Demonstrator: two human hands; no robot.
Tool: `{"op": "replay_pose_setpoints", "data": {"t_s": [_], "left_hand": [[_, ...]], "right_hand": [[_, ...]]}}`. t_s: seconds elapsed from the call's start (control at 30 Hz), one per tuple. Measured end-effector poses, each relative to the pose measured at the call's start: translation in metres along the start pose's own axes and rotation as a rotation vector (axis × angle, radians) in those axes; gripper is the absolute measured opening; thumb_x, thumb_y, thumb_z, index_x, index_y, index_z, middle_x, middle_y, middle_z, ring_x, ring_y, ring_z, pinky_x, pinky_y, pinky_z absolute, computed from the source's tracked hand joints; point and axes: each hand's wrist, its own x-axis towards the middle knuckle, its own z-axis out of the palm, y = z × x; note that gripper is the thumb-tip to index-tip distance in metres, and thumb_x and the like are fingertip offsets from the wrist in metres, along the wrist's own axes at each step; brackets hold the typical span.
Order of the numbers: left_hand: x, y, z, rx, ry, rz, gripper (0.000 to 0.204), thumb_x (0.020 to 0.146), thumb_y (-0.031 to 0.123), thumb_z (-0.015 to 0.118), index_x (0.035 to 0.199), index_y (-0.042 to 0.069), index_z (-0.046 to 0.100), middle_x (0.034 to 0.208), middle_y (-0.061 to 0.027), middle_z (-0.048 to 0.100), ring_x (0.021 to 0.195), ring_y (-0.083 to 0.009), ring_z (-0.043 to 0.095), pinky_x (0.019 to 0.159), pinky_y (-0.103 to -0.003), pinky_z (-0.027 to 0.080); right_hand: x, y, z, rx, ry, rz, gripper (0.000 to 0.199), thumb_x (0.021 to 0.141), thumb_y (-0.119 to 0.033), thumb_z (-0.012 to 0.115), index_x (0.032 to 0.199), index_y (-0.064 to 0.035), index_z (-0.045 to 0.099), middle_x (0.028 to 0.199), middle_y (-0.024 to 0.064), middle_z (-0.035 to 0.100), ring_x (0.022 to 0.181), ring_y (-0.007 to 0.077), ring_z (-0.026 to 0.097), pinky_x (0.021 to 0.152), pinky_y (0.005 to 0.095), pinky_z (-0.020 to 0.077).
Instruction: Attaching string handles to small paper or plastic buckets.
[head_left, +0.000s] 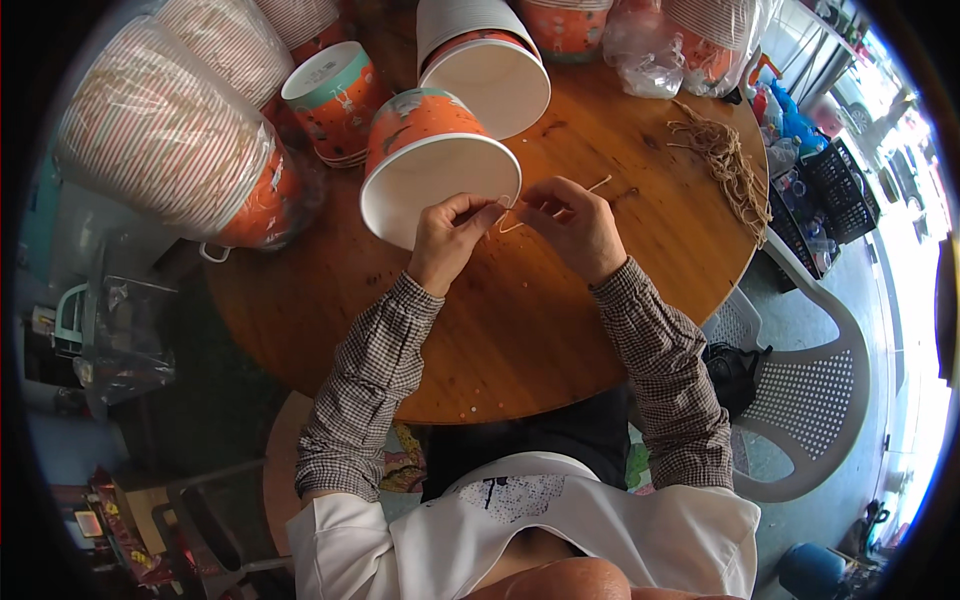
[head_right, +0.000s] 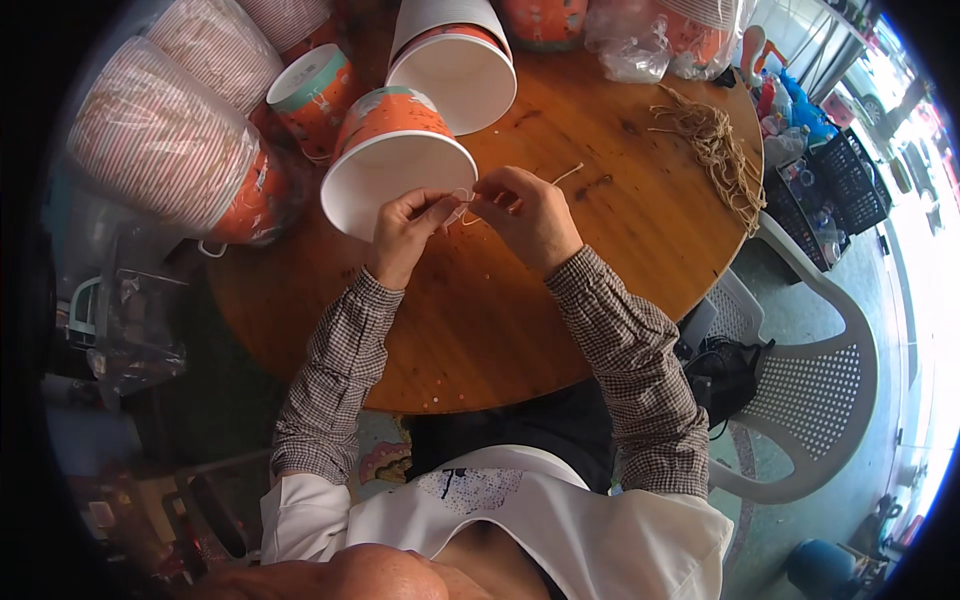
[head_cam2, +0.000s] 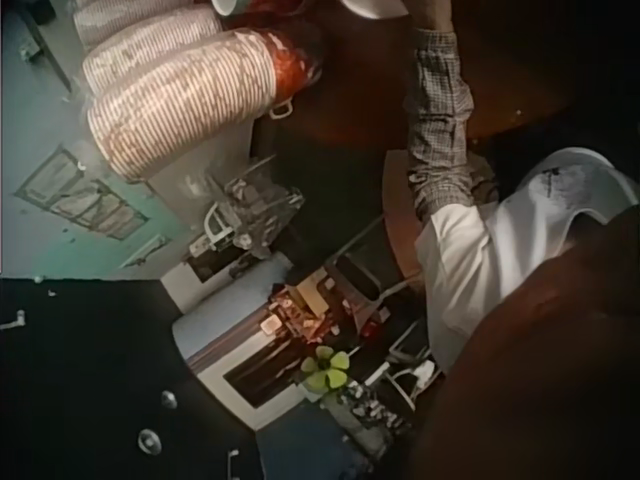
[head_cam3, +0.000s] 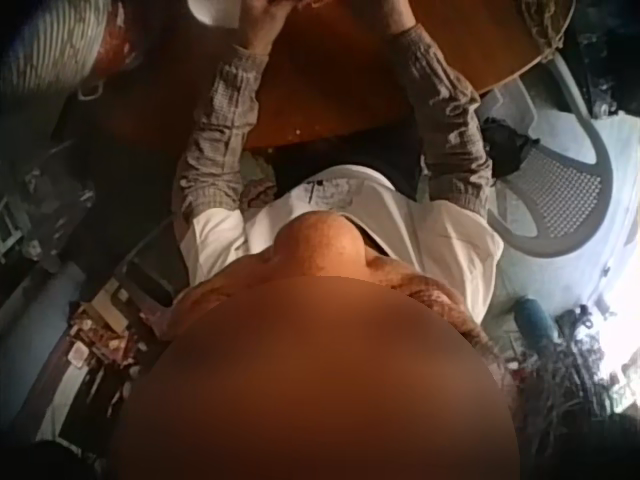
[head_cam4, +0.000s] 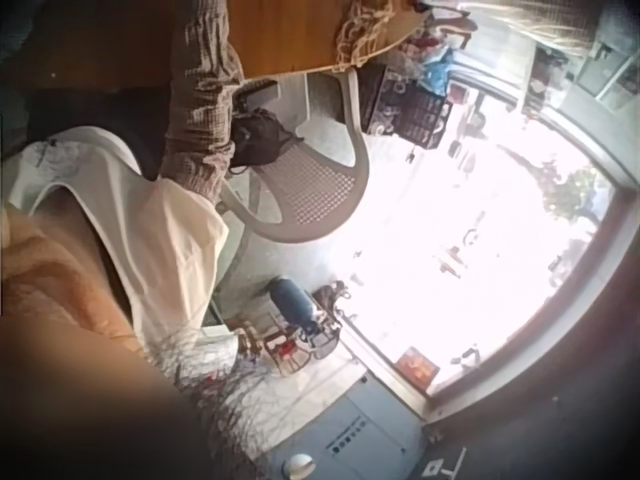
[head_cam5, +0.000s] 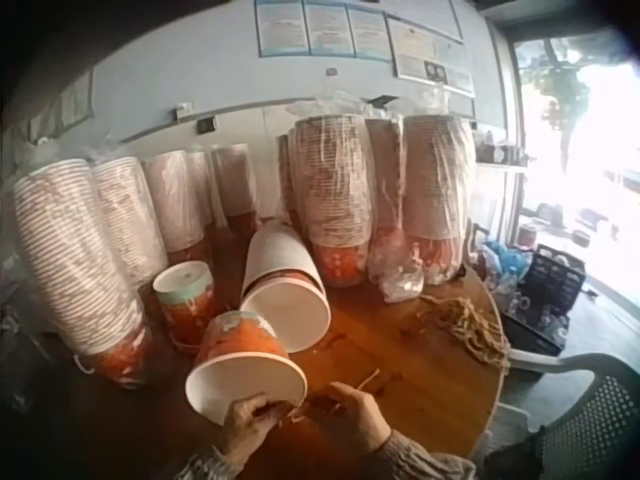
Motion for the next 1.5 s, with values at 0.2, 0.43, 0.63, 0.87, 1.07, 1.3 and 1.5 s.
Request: {"op": "replay_pose_setpoints", "data": {"t_s": [0.2, 0.43, 0.63, 0.87, 1.07, 1.3, 1.5], "left_hand": [[-0.002, 0.001, -0.001, 0.013, -0.026, -0.009, 0.021, 0.089, 0.02, 0.069, 0.092, -0.001, 0.069, 0.073, 0.0055, 0.059, 0.065, -0.0013, 0.048, 0.058, -0.017, 0.04], [-0.003, 0.002, -0.002, -0.026, -0.013, -0.033, 0.019, 0.091, 0.017, 0.065, 0.099, 0.0, 0.069, 0.087, 0.0013, 0.066, 0.077, -0.004, 0.055, 0.07, -0.019, 0.045], [-0.004, 0.001, -0.001, -0.049, -0.039, -0.075, 0.02, 0.091, 0.015, 0.065, 0.102, -0.001, 0.069, 0.094, -0.0007, 0.068, 0.085, -0.0046, 0.057, 0.076, -0.018, 0.045], [-0.005, 0.003, 0.001, 0.026, -0.058, -0.025, 0.019, 0.091, 0.018, 0.066, 0.098, 0.0, 0.069, 0.08, 0.0035, 0.063, 0.074, -0.0029, 0.053, 0.068, -0.018, 0.044], [-0.004, 0.0, 0.003, 0.018, -0.038, 0.01, 0.019, 0.09, 0.019, 0.068, 0.096, 0.001, 0.068, 0.076, 0.0038, 0.06, 0.068, -0.0029, 0.052, 0.062, -0.019, 0.043], [-0.002, -0.003, -0.003, 0.203, 0.0, 0.05, 0.023, 0.09, 0.021, 0.067, 0.09, -0.001, 0.065, 0.077, -0.0004, 0.064, 0.061, -0.0061, 0.056, 0.056, -0.022, 0.046], [-0.004, 0.008, -0.002, 0.034, 0.015, -0.035, 0.021, 0.091, 0.021, 0.066, 0.089, -0.001, 0.065, 0.075, -0.0004, 0.063, 0.06, -0.0057, 0.056, 0.055, -0.021, 0.046]], "right_hand": [[0.001, 0.001, 0.0, -0.022, -0.027, 0.036, 0.017, 0.083, -0.012, 0.069, 0.097, -0.0028, 0.068, 0.087, 0.0085, 0.067, 0.076, 0.0173, 0.064, 0.071, 0.0293, 0.0515], [0.002, 0.013, 0.002, 0.09, -0.053, 0.128, 0.018, 0.083, -0.012, 0.07, 0.098, -0.0031, 0.07, 0.086, 0.0071, 0.069, 0.076, 0.0144, 0.064, 0.072, 0.0278, 0.0517], [0.003, 0.017, 0.006, 0.096, -0.022, 0.095, 0.018, 0.084, -0.013, 0.069, 0.098, -0.002, 0.069, 0.081, 0.0058, 0.07, 0.072, 0.0111, 0.063, 0.069, 0.0265, 0.051], [0.002, 0.009, 0.003, 0.183, -0.008, 0.204, 0.019, 0.088, -0.015, 0.067, 0.096, 0.0019, 0.066, 0.078, 0.0048, 0.068, 0.072, 0.0082, 0.061, 0.066, 0.025, 0.049], [0.001, 0.01, 0.008, 0.213, 0.009, 0.216, 0.017, 0.089, -0.014, 0.064, 0.095, 0.0022, 0.063, 0.078, 0.0037, 0.066, 0.069, 0.0079, 0.059, 0.065, 0.0247, 0.0485], [0.0, 0.006, 0.002, -0.086, 0.159, -0.073, 0.008, 0.087, -0.008, 0.064, 0.092, -0.0013, 0.062, 0.079, 0.002, 0.062, 0.065, 0.0099, 0.057, 0.059, 0.0232, 0.048], [-0.003, 0.005, 0.005, -0.31, 0.028, -0.287, 0.01, 0.083, -0.009, 0.066, 0.093, -0.006, 0.065, 0.084, 0.008, 0.059, 0.071, 0.0221, 0.063, 0.062, 0.032, 0.0522]]}}
